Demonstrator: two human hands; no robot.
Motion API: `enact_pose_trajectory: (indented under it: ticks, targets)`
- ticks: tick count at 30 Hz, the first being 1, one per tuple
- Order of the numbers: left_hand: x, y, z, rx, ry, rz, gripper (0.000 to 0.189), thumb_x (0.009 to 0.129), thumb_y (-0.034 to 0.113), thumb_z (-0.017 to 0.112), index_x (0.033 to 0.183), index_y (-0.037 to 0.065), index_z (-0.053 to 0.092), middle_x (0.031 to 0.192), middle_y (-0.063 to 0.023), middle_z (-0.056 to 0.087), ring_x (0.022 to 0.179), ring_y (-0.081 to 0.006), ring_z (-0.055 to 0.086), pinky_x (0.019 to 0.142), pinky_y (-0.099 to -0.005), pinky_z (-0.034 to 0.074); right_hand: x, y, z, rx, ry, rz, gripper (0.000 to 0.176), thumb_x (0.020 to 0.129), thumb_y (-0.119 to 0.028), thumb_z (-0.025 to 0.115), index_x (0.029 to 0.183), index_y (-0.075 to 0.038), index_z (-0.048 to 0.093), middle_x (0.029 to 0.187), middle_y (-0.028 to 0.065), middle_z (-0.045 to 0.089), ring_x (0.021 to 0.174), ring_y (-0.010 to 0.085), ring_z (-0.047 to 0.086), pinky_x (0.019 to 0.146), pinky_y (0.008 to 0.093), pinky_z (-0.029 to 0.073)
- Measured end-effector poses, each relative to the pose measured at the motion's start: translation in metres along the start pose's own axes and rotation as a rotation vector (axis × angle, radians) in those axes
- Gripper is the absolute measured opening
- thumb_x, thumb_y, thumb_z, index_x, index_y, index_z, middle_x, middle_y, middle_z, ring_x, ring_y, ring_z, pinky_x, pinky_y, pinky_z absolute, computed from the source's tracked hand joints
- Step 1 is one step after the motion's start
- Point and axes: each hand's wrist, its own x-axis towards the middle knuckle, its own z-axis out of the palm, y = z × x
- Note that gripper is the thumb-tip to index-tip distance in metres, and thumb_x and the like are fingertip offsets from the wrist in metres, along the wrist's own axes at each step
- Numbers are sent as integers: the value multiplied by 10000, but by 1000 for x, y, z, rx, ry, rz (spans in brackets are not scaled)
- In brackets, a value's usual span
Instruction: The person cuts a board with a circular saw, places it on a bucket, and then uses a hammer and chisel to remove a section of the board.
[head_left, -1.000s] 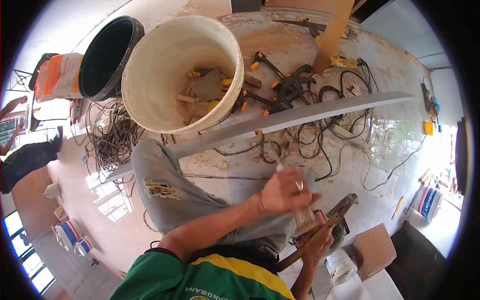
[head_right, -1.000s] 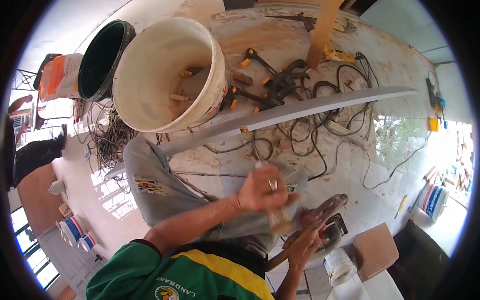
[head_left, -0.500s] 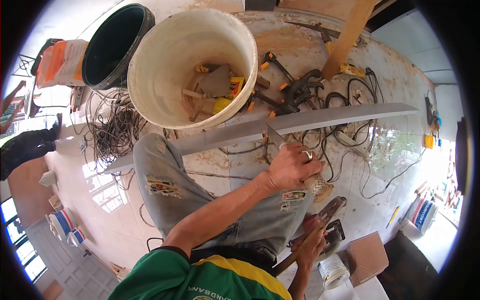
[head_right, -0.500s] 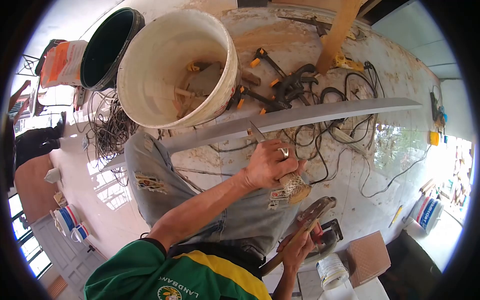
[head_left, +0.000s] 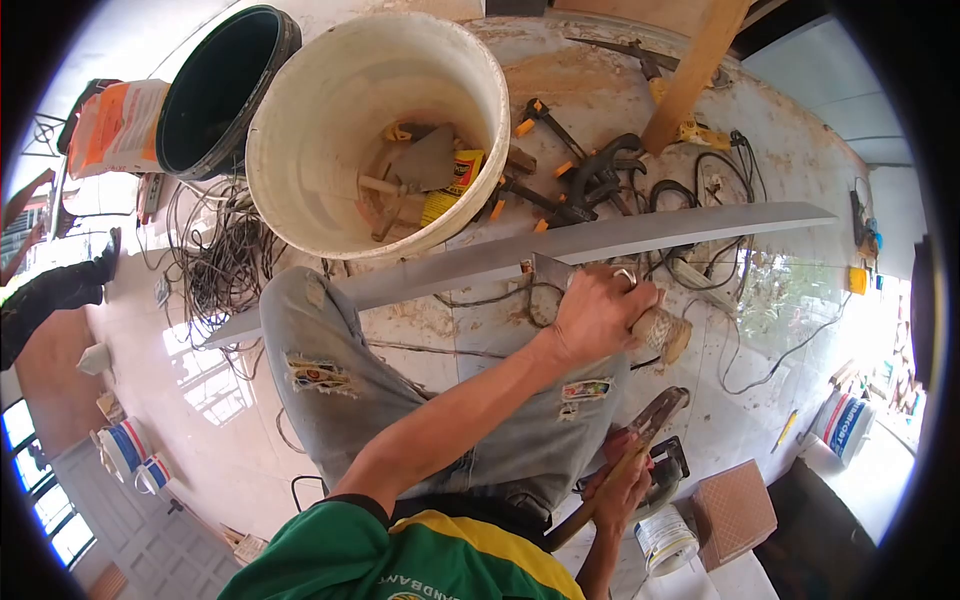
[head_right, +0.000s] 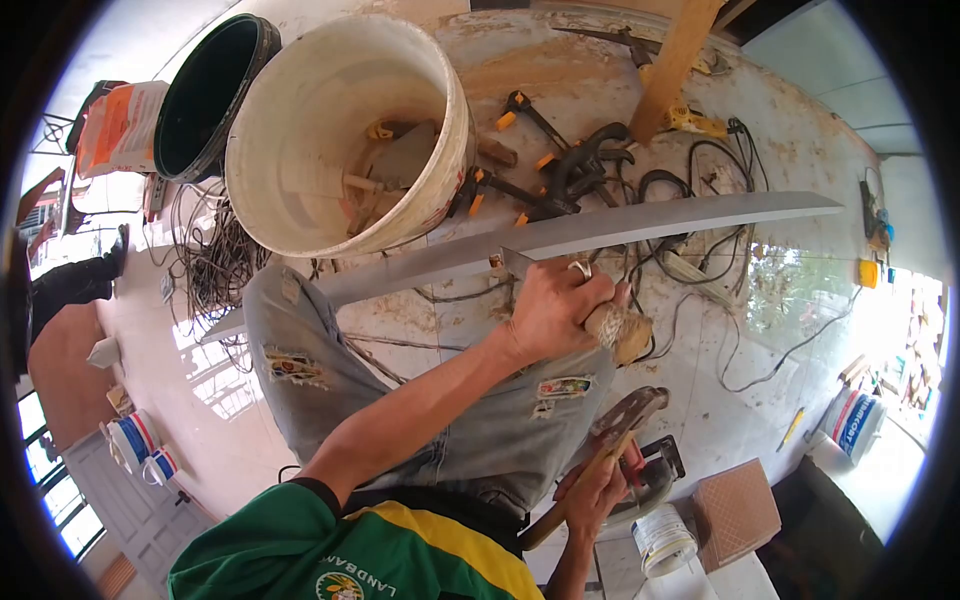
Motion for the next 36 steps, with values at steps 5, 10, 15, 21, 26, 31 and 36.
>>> enact_pose_trajectory:
  ticks: [5,10,15,21,26,31,36]
  targets:
    - [9,-3,2,-22,73,-55,345,567,173,750,881,124,617,658,-99,602,614,-317,583,559,-440,441,2,-8,-1,19,35,-14,515,993,-519,339,893,-40,500,535,64,492,347,170,464,327,295,382]
    - [29,-7,9,41,119,-185,277,596,159,736,828,122,589,628,-91,556,597,-310,586,532,-425,437,20,-20,-19,-25,203,-164,516,986,-514,339,984,-26,508,571,57,505,385,147,484,334,280,387]
    - [35,-10,23,91,131,-202,293,602,159,724,864,127,597,639,-89,570,614,-320,603,533,-435,444,45,-137,-35,370,314,-551,553,972,-539,301,983,-22,496,554,60,478,347,137,425,307,255,366]
    - [42,-14,25,100,110,-234,284,614,177,723,853,114,582,659,-105,588,624,-342,607,537,-449,449,91,-153,-13,-367,250,-478,307,976,-366,455,838,-94,490,601,32,459,384,122,437,337,265,370]
    - [48,-18,31,156,-47,-286,276,654,176,701,875,76,569,753,-158,630,673,-364,645,581,-467,494,110,-178,8,-349,-206,-261,374,1013,-387,374,888,-63,513,530,6,456,362,118,444,340,257,379]
    - [46,-20,33,175,12,-264,262,664,161,691,868,59,563,751,-165,631,655,-363,645,577,-462,499,104,-200,-18,196,133,-260,460,1005,-477,296,898,-78,497,558,30,463,369,126,455,317,265,356]
    - [51,-27,40,205,56,-310,243,669,187,707,865,101,592,714,-136,640,658,-362,635,568,-461,478,124,-182,3,-80,-110,-250,469,1004,-467,336,863,-44,478,545,42,473,364,134,457,332,279,362]
